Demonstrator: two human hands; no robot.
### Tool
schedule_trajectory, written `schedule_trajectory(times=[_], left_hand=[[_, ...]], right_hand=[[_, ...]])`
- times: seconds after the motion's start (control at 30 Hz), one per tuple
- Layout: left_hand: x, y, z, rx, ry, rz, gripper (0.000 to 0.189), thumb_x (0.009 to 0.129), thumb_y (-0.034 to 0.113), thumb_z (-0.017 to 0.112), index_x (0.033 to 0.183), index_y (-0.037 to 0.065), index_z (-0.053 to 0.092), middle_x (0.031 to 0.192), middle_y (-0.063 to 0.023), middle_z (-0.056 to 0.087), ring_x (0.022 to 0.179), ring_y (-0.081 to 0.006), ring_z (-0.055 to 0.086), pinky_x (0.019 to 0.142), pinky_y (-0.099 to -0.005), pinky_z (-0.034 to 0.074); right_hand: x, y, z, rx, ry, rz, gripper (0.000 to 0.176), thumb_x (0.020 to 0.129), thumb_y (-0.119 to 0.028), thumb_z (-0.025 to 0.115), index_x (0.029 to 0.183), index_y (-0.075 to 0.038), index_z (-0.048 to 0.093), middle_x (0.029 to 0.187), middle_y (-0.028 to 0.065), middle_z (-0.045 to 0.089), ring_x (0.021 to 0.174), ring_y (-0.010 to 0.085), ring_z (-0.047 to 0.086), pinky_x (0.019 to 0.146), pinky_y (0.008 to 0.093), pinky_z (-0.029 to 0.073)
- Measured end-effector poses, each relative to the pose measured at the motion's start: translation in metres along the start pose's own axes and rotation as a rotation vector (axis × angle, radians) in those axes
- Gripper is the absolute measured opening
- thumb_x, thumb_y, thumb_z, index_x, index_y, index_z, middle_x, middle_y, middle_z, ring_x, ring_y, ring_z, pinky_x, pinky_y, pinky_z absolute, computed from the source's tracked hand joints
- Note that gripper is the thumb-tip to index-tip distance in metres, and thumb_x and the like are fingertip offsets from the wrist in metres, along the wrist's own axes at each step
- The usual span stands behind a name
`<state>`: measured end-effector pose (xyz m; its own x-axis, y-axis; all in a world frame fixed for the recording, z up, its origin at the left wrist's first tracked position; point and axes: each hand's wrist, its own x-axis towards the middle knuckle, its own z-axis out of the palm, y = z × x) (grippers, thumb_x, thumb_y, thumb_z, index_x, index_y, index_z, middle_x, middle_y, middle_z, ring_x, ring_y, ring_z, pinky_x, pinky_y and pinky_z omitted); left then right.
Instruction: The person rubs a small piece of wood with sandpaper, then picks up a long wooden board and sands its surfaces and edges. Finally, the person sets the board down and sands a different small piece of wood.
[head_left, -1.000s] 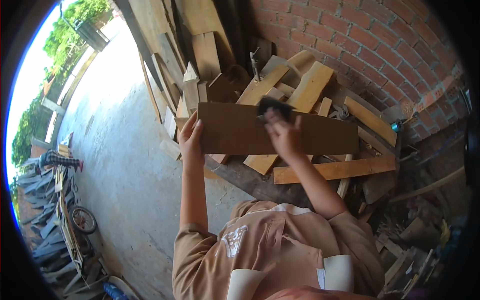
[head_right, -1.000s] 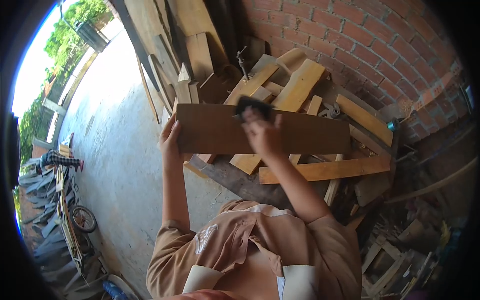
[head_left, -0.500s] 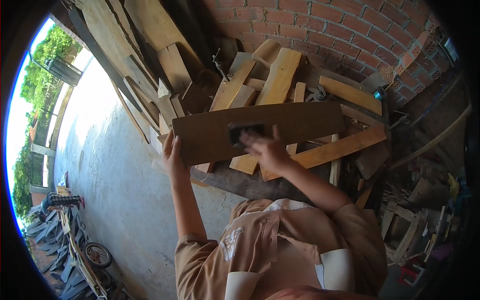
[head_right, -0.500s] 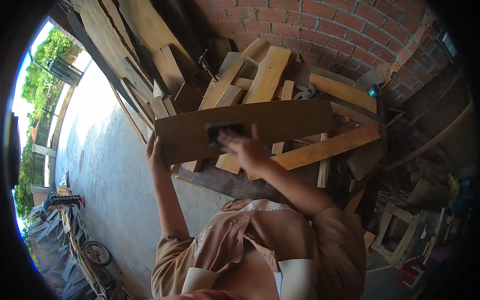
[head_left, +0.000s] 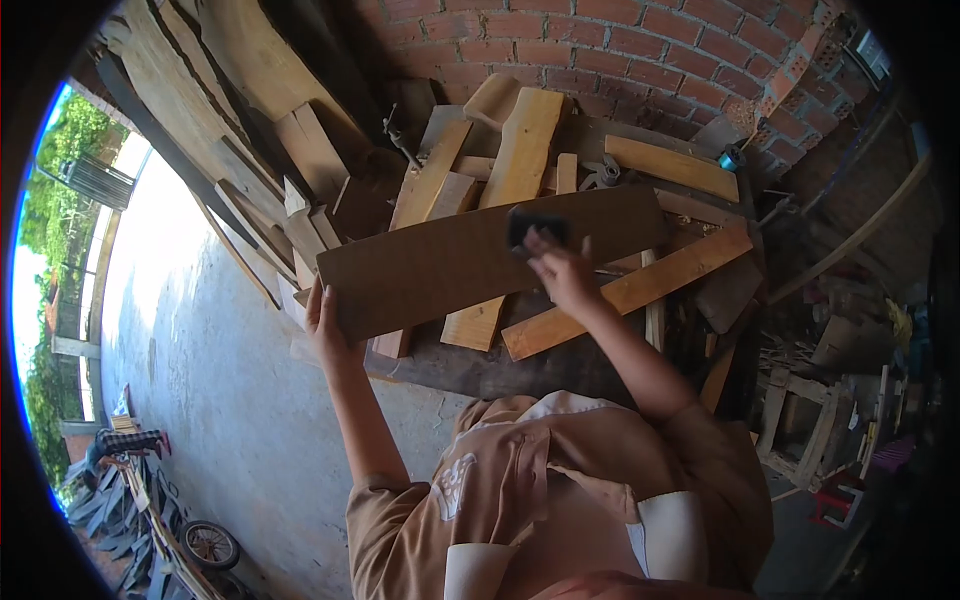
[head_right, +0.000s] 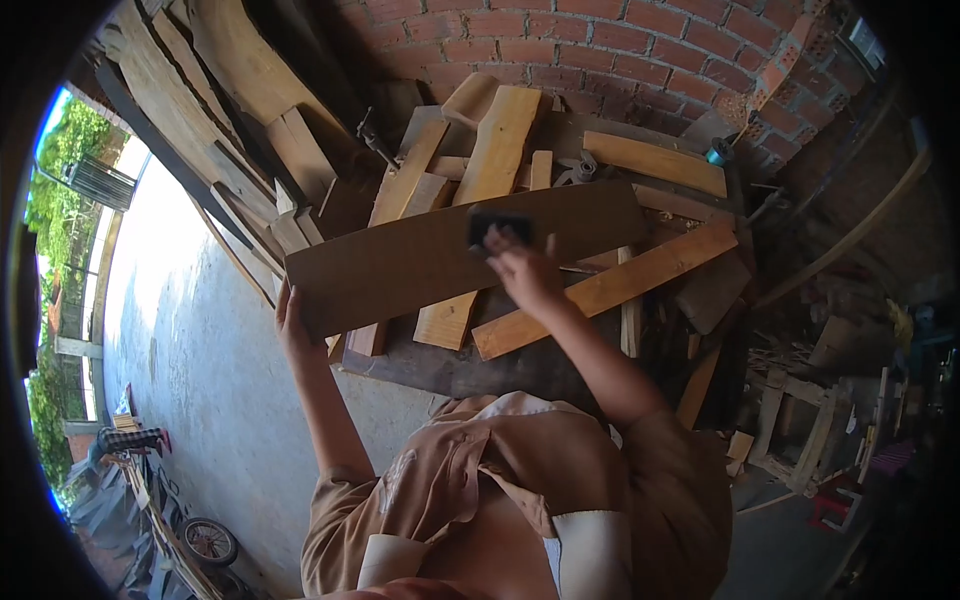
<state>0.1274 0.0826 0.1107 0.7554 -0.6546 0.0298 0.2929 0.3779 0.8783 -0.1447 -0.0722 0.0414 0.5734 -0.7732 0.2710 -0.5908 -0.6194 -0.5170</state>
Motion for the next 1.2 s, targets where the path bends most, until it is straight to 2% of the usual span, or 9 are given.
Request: schedule_trajectory(times=[0.13, 0.33, 0.53, 0.6, 0.8, 1.0, 1.07, 1.13, 1.2], left_hand=[[-0.004, -0.001, -0.003, -0.007, -0.041, -0.051, 0.032, 0.084, 0.005, 0.047, 0.115, -0.004, 0.046, 0.105, -0.0151, 0.056, 0.093, -0.0224, 0.057, 0.078, -0.0315, 0.049], [-0.004, 0.021, 0.023, 0.012, -0.053, -0.045, 0.033, 0.085, 0.007, 0.045, 0.117, -0.002, 0.045, 0.108, -0.0155, 0.054, 0.098, -0.0240, 0.055, 0.080, -0.0344, 0.049], [-0.002, 0.018, 0.016, 0.046, 0.030, -0.073, 0.032, 0.085, 0.007, 0.047, 0.116, -0.002, 0.047, 0.109, -0.0139, 0.055, 0.098, -0.0231, 0.055, 0.081, -0.0335, 0.048], [0.002, 0.018, 0.017, 0.065, 0.063, -0.093, 0.032, 0.085, 0.007, 0.047, 0.116, -0.002, 0.047, 0.109, -0.0136, 0.055, 0.099, -0.0227, 0.054, 0.082, -0.0332, 0.048], [0.006, 0.029, 0.031, 0.088, 0.054, -0.073, 0.035, 0.083, 0.009, 0.048, 0.117, -0.002, 0.047, 0.111, -0.0151, 0.053, 0.102, -0.0248, 0.052, 0.085, -0.0348, 0.045], [0.010, 0.025, 0.015, 0.109, -0.031, -0.151, 0.042, 0.080, 0.009, 0.048, 0.121, -0.001, 0.043, 0.115, -0.0164, 0.049, 0.106, -0.0281, 0.048, 0.087, -0.0382, 0.042], [0.018, 0.023, 0.013, 0.113, -0.052, -0.178, 0.044, 0.080, 0.009, 0.048, 0.122, -0.001, 0.042, 0.116, -0.0165, 0.049, 0.107, -0.0287, 0.047, 0.088, -0.0392, 0.041], [0.027, 0.023, 0.006, 0.196, -0.049, -0.225, 0.046, 0.079, 0.008, 0.046, 0.124, -0.001, 0.039, 0.117, -0.0169, 0.047, 0.108, -0.0291, 0.045, 0.089, -0.0402, 0.040], [0.029, 0.024, 0.008, 0.151, -0.034, -0.242, 0.047, 0.079, 0.008, 0.047, 0.124, -0.001, 0.039, 0.118, -0.0172, 0.046, 0.108, -0.0287, 0.046, 0.089, -0.0398, 0.040]], right_hand=[[0.019, 0.104, 0.002, 0.206, 0.257, 0.416, 0.029, 0.087, -0.023, 0.045, 0.096, 0.001, 0.058, 0.121, 0.0157, 0.045, 0.116, 0.0258, 0.041, 0.092, 0.0375, 0.035], [-0.020, -0.059, 0.000, 0.035, 0.028, -0.204, 0.029, 0.083, -0.026, 0.052, 0.110, -0.015, 0.056, 0.122, 0.0004, 0.049, 0.114, 0.0130, 0.045, 0.094, 0.0615, 0.013], [-0.014, 0.116, 0.016, 0.235, 0.432, 0.326, 0.031, 0.088, -0.028, 0.043, 0.105, -0.007, 0.057, 0.121, 0.0083, 0.049, 0.108, 0.0237, 0.049, 0.091, 0.0602, 0.020], [-0.010, 0.087, -0.003, 0.171, 0.208, 0.489, 0.031, 0.088, -0.029, 0.043, 0.099, -0.005, 0.059, 0.120, 0.0079, 0.049, 0.106, 0.0257, 0.050, 0.091, 0.0619, 0.018], [-0.033, -0.041, -0.012, 0.196, 0.070, -0.096, 0.018, 0.084, -0.023, 0.052, 0.093, -0.010, 0.061, 0.123, 0.0024, 0.048, 0.115, 0.0171, 0.044, 0.094, 0.0639, 0.008], [-0.026, 0.176, 0.004, -0.158, 0.441, 0.440, 0.027, 0.088, -0.025, 0.040, 0.090, -0.005, 0.059, 0.101, 0.0123, 0.058, 0.086, 0.0296, 0.057, 0.093, 0.0533, 0.024], [-0.005, 0.109, -0.052, -0.150, 0.020, 0.752, 0.025, 0.086, -0.026, 0.045, 0.087, -0.007, 0.060, 0.092, 0.0116, 0.061, 0.083, 0.0308, 0.058, 0.087, 0.0394, 0.038], [-0.007, 0.067, -0.029, -0.131, 0.221, 0.413, 0.017, 0.083, -0.025, 0.053, 0.088, -0.010, 0.060, 0.096, 0.0052, 0.060, 0.093, 0.0265, 0.056, 0.096, 0.0600, 0.014], [-0.015, 0.019, -0.022, -0.003, 0.187, 0.183, 0.019, 0.081, -0.026, 0.055, 0.090, -0.011, 0.062, 0.102, 0.0012, 0.060, 0.100, 0.0217, 0.052, 0.098, 0.0565, 0.013]])
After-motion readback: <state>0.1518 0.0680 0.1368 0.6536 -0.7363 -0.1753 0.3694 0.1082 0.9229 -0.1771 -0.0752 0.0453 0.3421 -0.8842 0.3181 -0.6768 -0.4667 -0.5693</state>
